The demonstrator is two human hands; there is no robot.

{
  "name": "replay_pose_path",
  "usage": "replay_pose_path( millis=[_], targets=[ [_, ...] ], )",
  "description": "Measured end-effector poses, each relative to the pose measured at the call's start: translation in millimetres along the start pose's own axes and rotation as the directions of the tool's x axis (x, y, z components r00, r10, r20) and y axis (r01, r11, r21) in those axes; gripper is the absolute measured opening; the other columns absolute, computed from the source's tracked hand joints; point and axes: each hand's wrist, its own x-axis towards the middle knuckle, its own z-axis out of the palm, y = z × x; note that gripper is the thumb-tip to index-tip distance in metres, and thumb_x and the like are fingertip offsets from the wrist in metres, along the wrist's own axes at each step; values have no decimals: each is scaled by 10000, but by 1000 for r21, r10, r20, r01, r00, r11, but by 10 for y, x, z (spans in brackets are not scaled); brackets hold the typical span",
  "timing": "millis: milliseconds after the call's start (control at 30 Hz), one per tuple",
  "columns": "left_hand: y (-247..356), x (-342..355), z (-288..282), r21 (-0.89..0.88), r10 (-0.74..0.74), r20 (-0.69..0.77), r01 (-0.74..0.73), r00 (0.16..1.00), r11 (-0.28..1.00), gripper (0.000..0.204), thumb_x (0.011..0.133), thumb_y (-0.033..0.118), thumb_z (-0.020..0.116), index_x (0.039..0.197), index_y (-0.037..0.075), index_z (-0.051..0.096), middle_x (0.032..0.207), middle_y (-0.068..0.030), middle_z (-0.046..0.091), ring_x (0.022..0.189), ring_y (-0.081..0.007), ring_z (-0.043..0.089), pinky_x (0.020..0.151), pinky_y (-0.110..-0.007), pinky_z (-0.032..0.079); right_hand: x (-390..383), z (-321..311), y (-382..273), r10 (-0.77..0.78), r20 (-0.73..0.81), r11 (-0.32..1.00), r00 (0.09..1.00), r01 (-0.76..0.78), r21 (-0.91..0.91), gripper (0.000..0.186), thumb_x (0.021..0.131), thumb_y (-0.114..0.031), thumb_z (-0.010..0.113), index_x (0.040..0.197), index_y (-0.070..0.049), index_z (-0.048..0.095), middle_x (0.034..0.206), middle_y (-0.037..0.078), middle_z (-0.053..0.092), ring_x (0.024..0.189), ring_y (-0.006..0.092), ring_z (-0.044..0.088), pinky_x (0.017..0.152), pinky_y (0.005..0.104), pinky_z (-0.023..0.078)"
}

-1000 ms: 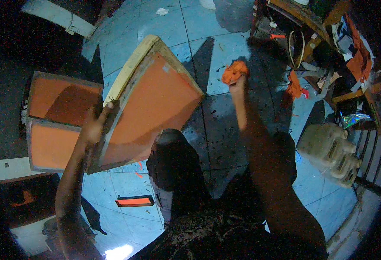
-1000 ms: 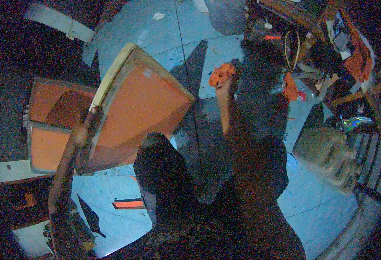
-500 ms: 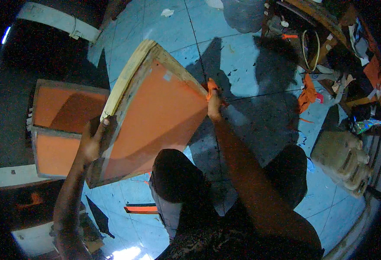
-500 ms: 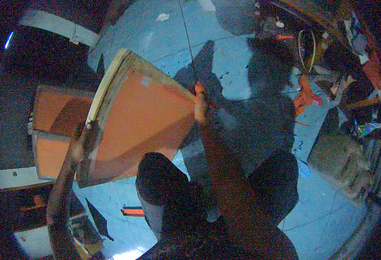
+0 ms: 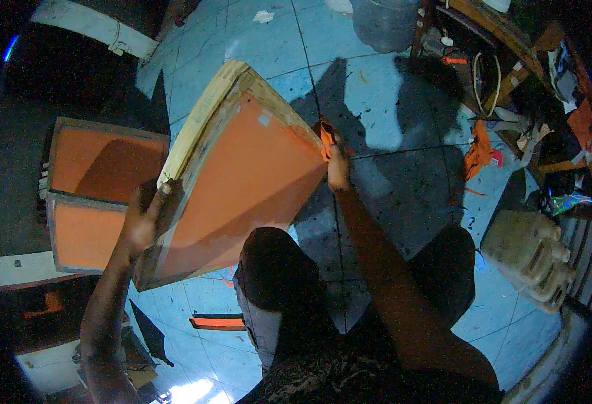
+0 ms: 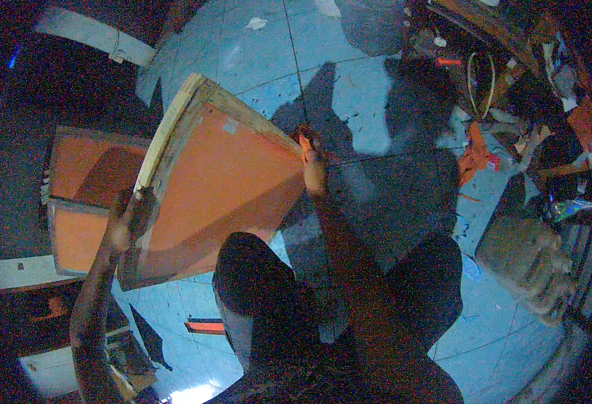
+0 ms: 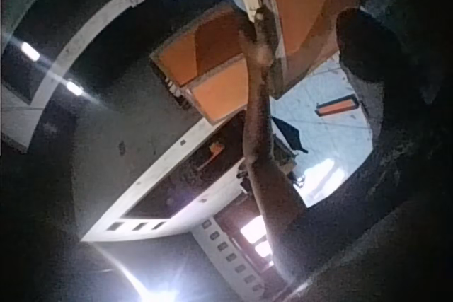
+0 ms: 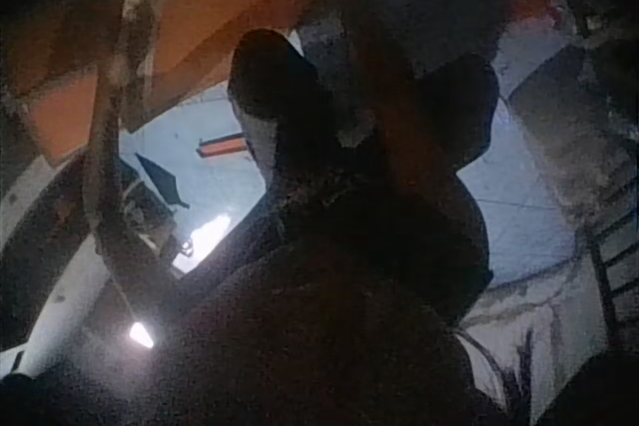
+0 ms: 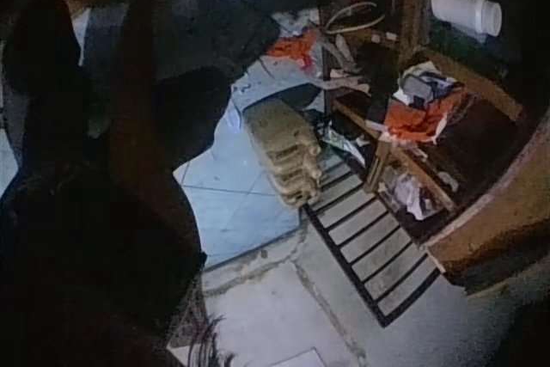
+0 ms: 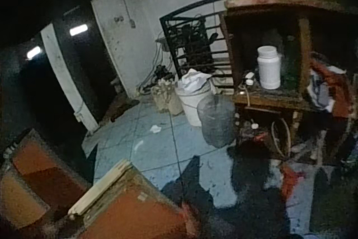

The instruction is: The person handles screen printing frames and a squeegee, then wipes the edge of a frame with a cloth.

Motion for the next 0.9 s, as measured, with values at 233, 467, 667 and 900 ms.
replay_pose_path(
  millis=[233, 467, 667, 900],
  targets=[
    [-11, 8, -21, 96, 28, -43, -24, 999, 995, 443, 903, 392, 503, 1021, -31, 557, 828, -49, 581, 704, -115, 507, 634, -272, 429, 149, -259, 118, -175, -29, 978, 984, 170, -125, 227, 838, -116, 611, 1021, -7, 530, 942, 57, 589, 835, 153, 565, 775, 307, 459],
    [-141, 11, -25, -166, -11, 8, 12, 1000, 986, 398, 903, 399, 504, 1014, 20, 555, 794, -14, 552, 648, -88, 487, 570, -244, 422, 598, -1463, -31, -327, -236, 769, 915, 112, -630, 245, 835, -274, 611, 820, -30, 624, 754, 71, 606, 689, 195, 580, 668, 363, 468],
    [-352, 124, -80, -296, -41, 53, 55, 998, 953, 333, 911, 385, 495, 954, 60, 552, 698, 38, 484, 585, -41, 425, 478, -207, 345, 1106, -1870, -592, -418, -243, 478, 875, -16, -878, 332, 824, -372, 582, 938, -70, 657, 792, 105, 627, 735, 251, 606, 678, 366, 475],
    [-664, 242, -202, -433, 60, 103, -9, 993, 901, 317, 914, 406, 477, 915, 96, 546, 618, 73, 450, 462, -35, 353, 397, -208, 272, 1372, -2989, -1952, -481, -26, -49, 876, -57, -997, 319, 830, -358, 582, 924, -59, 644, 807, 98, 623, 743, 231, 602, 684, 350, 478]
  ],
)
